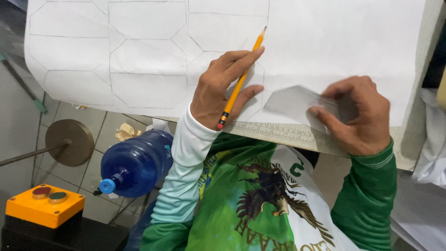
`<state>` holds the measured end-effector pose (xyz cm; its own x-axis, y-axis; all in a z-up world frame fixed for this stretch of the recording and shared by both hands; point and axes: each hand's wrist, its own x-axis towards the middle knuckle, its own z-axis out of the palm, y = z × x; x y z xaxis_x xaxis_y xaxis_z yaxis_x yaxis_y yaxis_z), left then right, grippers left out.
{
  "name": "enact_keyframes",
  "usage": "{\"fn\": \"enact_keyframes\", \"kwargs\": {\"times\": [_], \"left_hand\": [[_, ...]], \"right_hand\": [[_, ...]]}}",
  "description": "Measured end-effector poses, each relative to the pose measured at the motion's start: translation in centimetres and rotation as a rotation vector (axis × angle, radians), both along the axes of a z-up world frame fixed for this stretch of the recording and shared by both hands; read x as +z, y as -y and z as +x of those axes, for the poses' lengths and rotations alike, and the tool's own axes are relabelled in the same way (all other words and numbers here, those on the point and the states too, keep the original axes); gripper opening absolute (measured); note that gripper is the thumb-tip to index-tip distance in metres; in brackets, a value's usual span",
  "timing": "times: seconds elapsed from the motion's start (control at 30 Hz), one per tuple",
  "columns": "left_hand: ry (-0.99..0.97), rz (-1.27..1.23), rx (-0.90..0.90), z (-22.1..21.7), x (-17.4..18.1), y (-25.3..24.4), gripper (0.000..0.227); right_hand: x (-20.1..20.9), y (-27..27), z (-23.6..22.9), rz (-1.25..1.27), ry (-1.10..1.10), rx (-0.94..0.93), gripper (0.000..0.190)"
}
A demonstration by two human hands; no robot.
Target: The person uses a pencil and a ruler to draw a series of geometric shapes on a large sheet of white paper. They repeatedly position a small paper template on the sheet, trace its outline, and then move it to a new location to continue the pattern.
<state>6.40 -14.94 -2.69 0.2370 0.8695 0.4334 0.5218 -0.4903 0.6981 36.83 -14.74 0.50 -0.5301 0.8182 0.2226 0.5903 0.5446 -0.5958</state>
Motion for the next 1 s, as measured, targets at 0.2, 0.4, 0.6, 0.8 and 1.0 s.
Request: {"fn": "enact_keyframes", "kwargs": {"times": [0.2,0.4,0.6,0.8,1.0], "left_hand": [[0.101,-0.011,0.028,0.0,-0.6,0.2,0.050],[0.063,0.008,0.019,0.0,-0.4,0.0,0.048],[0.066,0.007,0.018,-0.1,-0.5,0.1,0.051],[0.063,-0.011,0.015,-0.1,-0.4,0.1,0.053],[-0.048,0.062,-0.027,-0.2,-0.5,0.0,0.079]], "right_hand": [[-2.1,1.6,1.1,0.117,0.081,-0.259,0.042],[-1.2,2.7,-0.6,0.245,0.232,-0.310,0.056],[0.7,0.2,2.0,0.226,0.267,0.080,0.065],[-0.1,1.1,-1.5,0.509,0.355,-0.055,0.076],[-0.5,1.5,-3.6,0.506,0.287,-0.164,0.066]]}}
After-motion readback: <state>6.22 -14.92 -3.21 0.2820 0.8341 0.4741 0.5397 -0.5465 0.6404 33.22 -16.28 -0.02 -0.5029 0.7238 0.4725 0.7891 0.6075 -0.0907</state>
